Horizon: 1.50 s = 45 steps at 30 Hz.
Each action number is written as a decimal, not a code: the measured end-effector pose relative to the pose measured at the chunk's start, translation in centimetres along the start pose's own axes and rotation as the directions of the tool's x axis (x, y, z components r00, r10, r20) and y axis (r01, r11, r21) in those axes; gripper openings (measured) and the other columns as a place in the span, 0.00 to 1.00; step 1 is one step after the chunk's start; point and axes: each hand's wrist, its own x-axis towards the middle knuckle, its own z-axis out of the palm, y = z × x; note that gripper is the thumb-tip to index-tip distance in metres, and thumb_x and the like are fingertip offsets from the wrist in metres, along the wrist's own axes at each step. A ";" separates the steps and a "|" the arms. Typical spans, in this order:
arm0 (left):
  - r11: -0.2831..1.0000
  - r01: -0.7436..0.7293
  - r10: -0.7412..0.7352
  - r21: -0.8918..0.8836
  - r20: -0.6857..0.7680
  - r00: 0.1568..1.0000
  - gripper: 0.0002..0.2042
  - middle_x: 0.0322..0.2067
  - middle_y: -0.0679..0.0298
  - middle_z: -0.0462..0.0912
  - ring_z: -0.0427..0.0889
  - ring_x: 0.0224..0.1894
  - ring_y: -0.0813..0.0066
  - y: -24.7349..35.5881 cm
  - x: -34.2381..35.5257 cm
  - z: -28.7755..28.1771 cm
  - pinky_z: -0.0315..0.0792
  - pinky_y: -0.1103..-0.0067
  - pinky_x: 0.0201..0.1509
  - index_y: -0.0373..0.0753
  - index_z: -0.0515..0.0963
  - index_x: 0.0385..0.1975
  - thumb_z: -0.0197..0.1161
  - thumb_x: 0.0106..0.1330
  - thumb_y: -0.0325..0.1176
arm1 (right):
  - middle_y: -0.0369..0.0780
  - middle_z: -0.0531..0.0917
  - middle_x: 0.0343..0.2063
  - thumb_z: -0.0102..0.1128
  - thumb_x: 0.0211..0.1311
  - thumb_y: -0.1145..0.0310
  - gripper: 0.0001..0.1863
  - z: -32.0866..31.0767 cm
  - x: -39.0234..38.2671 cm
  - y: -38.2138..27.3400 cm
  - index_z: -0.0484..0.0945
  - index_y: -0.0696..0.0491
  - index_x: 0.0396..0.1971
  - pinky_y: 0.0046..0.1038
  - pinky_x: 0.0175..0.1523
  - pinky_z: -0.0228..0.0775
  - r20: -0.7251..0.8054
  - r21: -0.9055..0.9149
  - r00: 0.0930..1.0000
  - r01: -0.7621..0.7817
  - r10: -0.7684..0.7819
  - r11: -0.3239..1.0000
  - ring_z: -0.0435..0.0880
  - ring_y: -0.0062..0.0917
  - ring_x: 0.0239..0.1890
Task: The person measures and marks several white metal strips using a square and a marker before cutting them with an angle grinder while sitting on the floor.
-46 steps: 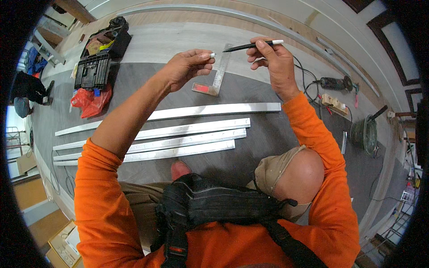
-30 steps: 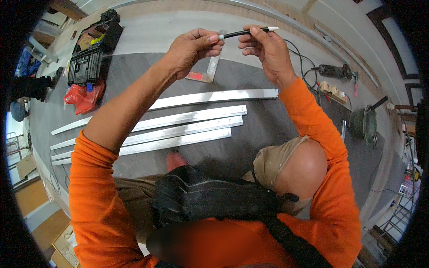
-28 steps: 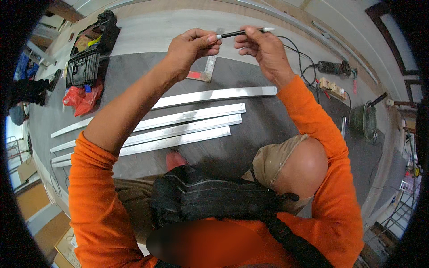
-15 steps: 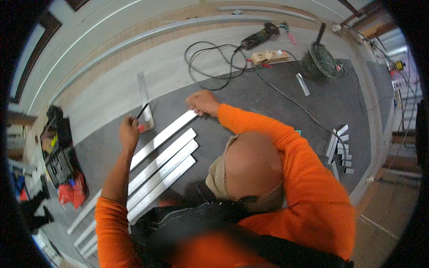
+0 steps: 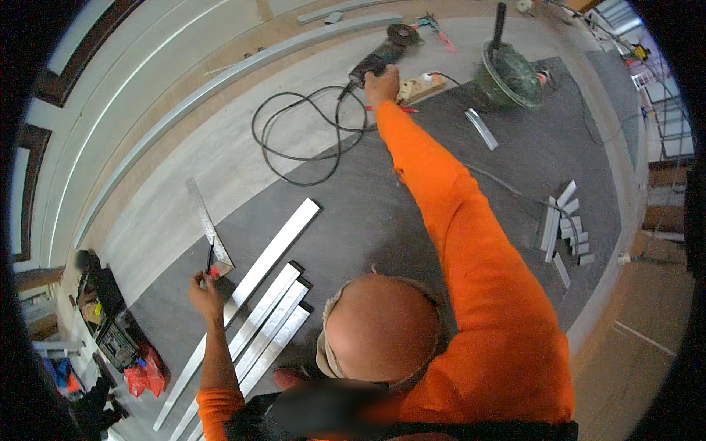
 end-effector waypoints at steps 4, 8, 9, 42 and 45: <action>0.998 0.043 -0.045 0.050 0.052 0.998 0.13 0.43 0.50 0.84 0.82 0.48 0.54 1.7 -2.4 -3.4 0.72 0.65 0.54 0.32 0.81 0.46 0.66 0.64 0.31 | 0.61 0.69 0.59 0.76 0.47 0.53 0.53 5.1 4.3 -1.7 0.54 0.67 0.64 0.41 0.67 0.67 0.087 -0.057 0.844 -0.526 0.529 0.848 0.74 0.52 0.60; 0.991 0.125 -0.128 0.056 0.047 0.991 0.14 0.46 0.54 0.83 0.79 0.50 0.53 0.7 -5.3 -6.6 0.71 0.64 0.55 0.36 0.80 0.47 0.65 0.63 0.31 | 0.54 0.80 0.52 0.69 0.51 0.57 0.37 8.1 8.5 2.7 0.69 0.66 0.55 0.41 0.55 0.75 0.316 0.063 0.843 -0.476 0.435 0.877 0.83 0.43 0.50; 0.998 0.063 -0.065 0.023 0.066 0.996 0.14 0.46 0.54 0.83 0.79 0.50 0.53 1.2 -4.8 -5.1 0.70 0.64 0.56 0.36 0.80 0.47 0.66 0.63 0.31 | 0.50 0.84 0.46 0.69 0.51 0.61 0.30 7.0 11.8 5.5 0.74 0.68 0.48 0.44 0.49 0.79 0.282 0.233 0.876 -0.458 0.391 0.858 0.86 0.42 0.44; 0.856 -0.510 0.414 0.083 0.481 0.773 0.41 0.62 0.46 0.69 0.67 0.64 0.46 11.6 -3.2 -1.0 0.60 0.57 0.68 0.37 0.59 0.70 0.68 0.61 0.51 | 0.45 0.81 0.49 0.64 0.60 0.56 0.34 -50.4 -4.6 -1.3 0.67 0.60 0.61 0.40 0.54 0.79 0.501 0.618 0.843 -0.508 0.197 0.600 0.81 0.31 0.51; 0.863 -0.505 0.405 -0.002 0.600 0.689 0.31 0.54 0.49 0.78 0.76 0.58 0.49 13.0 -1.3 -0.1 0.66 0.60 0.63 0.36 0.69 0.62 0.65 0.65 0.48 | 0.44 0.81 0.48 0.64 0.60 0.56 0.32 -52.9 -11.0 -0.9 0.70 0.60 0.58 0.40 0.51 0.81 0.519 0.635 0.818 -0.563 0.248 0.529 0.83 0.32 0.47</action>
